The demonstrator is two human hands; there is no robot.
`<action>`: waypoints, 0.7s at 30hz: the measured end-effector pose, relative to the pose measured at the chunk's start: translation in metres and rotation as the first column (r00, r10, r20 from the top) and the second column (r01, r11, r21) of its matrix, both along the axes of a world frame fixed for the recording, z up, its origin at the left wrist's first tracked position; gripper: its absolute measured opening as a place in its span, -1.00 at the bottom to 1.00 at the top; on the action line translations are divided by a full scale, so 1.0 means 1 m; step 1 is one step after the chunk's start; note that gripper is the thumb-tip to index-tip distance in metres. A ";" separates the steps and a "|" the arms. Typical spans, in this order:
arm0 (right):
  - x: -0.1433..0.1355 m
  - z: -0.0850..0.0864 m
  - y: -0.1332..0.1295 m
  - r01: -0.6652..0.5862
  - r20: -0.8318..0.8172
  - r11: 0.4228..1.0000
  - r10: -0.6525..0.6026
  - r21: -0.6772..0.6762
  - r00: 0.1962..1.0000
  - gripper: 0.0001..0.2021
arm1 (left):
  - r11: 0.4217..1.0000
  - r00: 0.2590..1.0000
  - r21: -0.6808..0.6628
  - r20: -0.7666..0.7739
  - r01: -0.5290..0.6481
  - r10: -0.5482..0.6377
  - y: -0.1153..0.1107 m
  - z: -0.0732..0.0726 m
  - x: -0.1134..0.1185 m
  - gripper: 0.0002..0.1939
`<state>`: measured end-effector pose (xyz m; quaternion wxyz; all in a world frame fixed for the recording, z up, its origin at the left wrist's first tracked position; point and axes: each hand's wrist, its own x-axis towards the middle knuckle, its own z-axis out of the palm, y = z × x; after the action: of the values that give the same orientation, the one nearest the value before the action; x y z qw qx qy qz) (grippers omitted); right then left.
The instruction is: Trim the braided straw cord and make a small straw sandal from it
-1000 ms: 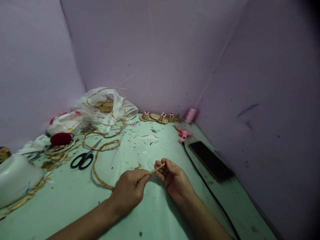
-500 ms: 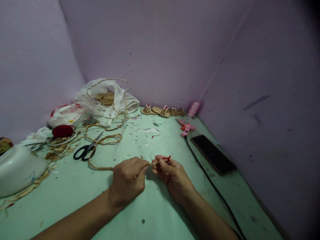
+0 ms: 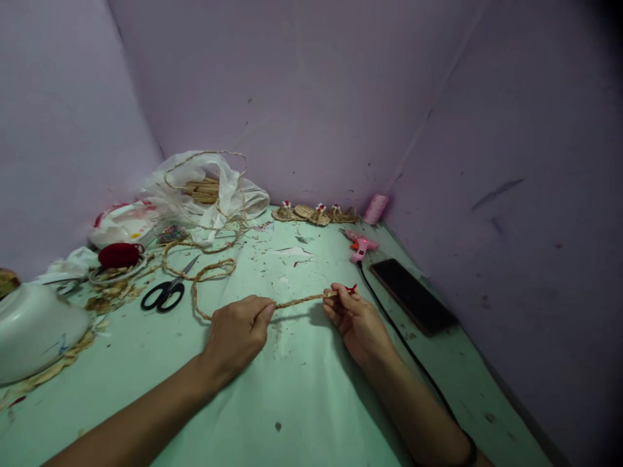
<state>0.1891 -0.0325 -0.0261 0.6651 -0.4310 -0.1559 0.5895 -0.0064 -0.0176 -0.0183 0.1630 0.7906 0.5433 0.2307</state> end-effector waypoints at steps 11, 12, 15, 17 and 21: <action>-0.006 -0.002 0.009 -0.047 -0.250 0.998 0.057 0.044 0.966 -0.68 | 0.988 0.962 -0.008 -0.225 0.156 -0.154 0.003 -0.002 0.004 -0.70; -0.006 -0.002 0.009 -0.053 -0.259 0.997 0.064 0.050 0.964 -0.68 | 0.988 0.960 -0.008 -0.235 0.152 -0.150 0.003 -0.002 0.004 -0.69; -0.009 0.000 0.008 -0.102 -0.253 0.991 0.120 0.085 0.960 -0.74 | 0.989 0.959 -0.015 -0.242 0.145 -0.145 0.003 -0.001 0.003 -0.69; -0.011 0.001 0.007 -0.137 -0.242 0.985 0.158 0.103 0.957 -0.77 | 0.989 0.962 -0.018 -0.231 0.149 -0.149 0.003 -0.001 0.002 -0.70; -0.013 0.001 0.007 -0.179 -0.250 0.980 0.196 0.089 0.948 -0.81 | 0.986 0.967 -0.039 -0.193 0.160 -0.164 0.003 -0.001 0.001 -0.71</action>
<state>0.1759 -0.0253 -0.0250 0.6344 -0.3123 -0.1277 0.6955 -0.0055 -0.0146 -0.0191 0.1361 0.8493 0.4928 0.1315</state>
